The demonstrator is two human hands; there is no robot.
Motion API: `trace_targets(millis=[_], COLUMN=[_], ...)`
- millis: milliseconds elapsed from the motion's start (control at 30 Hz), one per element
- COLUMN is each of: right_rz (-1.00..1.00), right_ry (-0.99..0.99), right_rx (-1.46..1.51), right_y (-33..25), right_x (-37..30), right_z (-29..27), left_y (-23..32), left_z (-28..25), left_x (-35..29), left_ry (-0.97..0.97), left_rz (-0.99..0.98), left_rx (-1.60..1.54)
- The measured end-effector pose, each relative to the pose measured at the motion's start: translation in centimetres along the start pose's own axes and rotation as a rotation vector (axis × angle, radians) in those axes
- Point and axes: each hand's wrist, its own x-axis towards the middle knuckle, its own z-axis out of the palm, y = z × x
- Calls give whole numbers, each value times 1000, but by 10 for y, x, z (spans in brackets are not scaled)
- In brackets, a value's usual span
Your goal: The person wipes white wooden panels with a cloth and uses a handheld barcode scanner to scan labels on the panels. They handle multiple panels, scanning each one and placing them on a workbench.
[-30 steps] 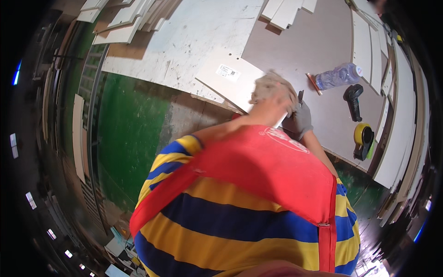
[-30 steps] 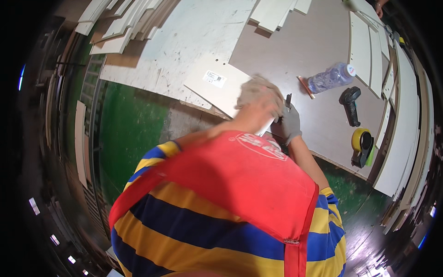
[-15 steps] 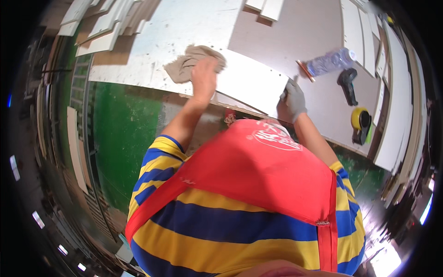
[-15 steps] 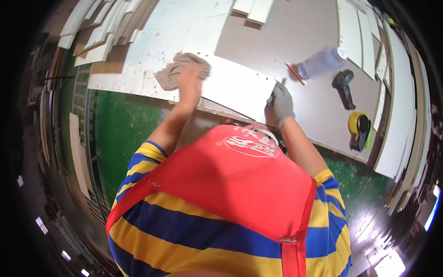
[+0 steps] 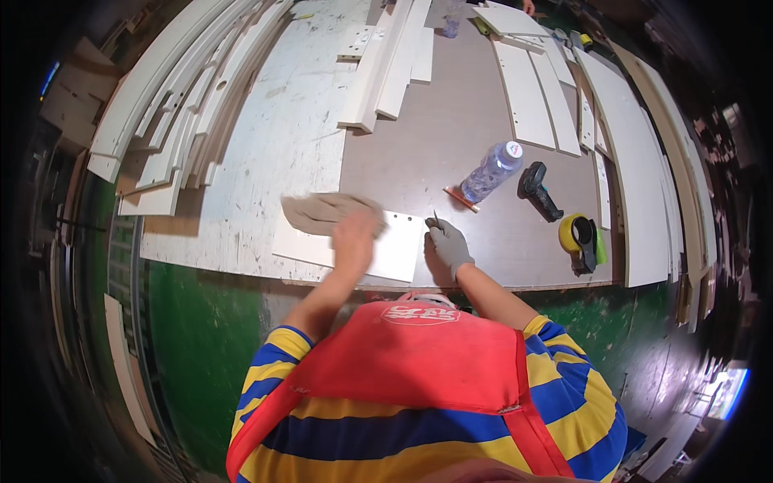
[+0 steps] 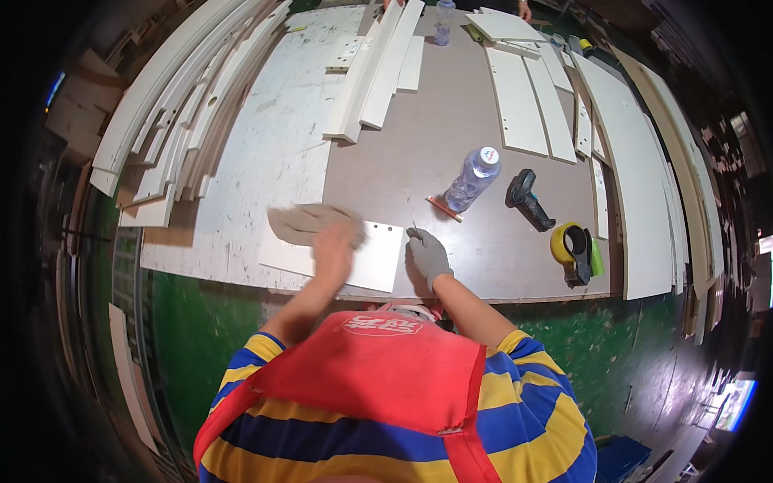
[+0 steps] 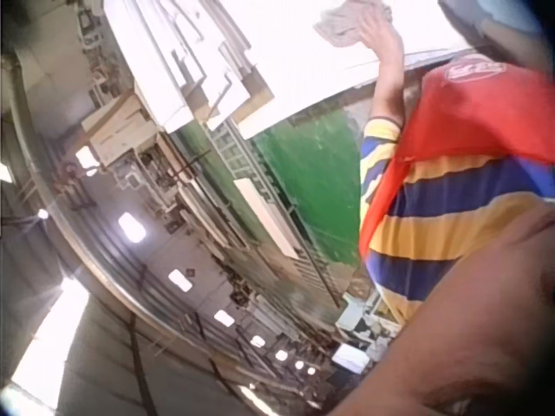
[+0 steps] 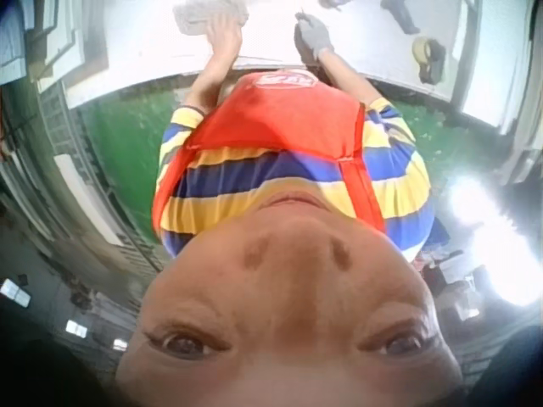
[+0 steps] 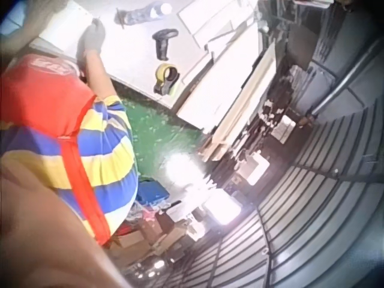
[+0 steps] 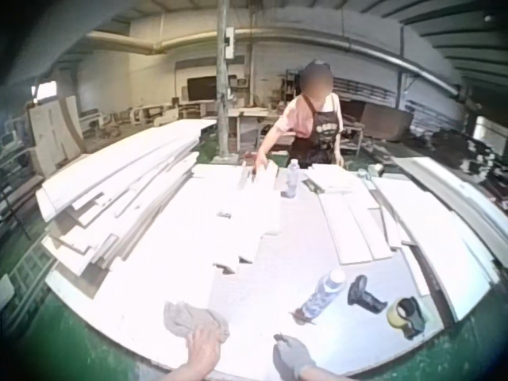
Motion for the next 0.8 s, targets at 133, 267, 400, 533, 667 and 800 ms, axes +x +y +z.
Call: trace_targets(millis=[133, 267, 400, 533, 667, 800], right_rz=[148, 135, -40, -792, -658, -210], right_ry=[-23, -38, 22, 133, 33, -72], right_rx=[246, 351, 20, -742, -491, -150], right_y=[11, 9, -5, 31, 16, 4], right_x=[11, 2, -21, -7, -22, -30], right_z=[-3, -9, -17, -19, -23, -26], left_y=[74, 13, -110, -210, -190, -129], left_z=[-8, -53, -108, -159, -153, -98], left_x=[-9, -14, -50, -88, -53, -7], left_ry=[-240, -111, 173, 532, 525, 103], left_rz=[393, 177, -249, -363, -350, -213], left_rx=[-279, -270, 58, 174, 343, -112])
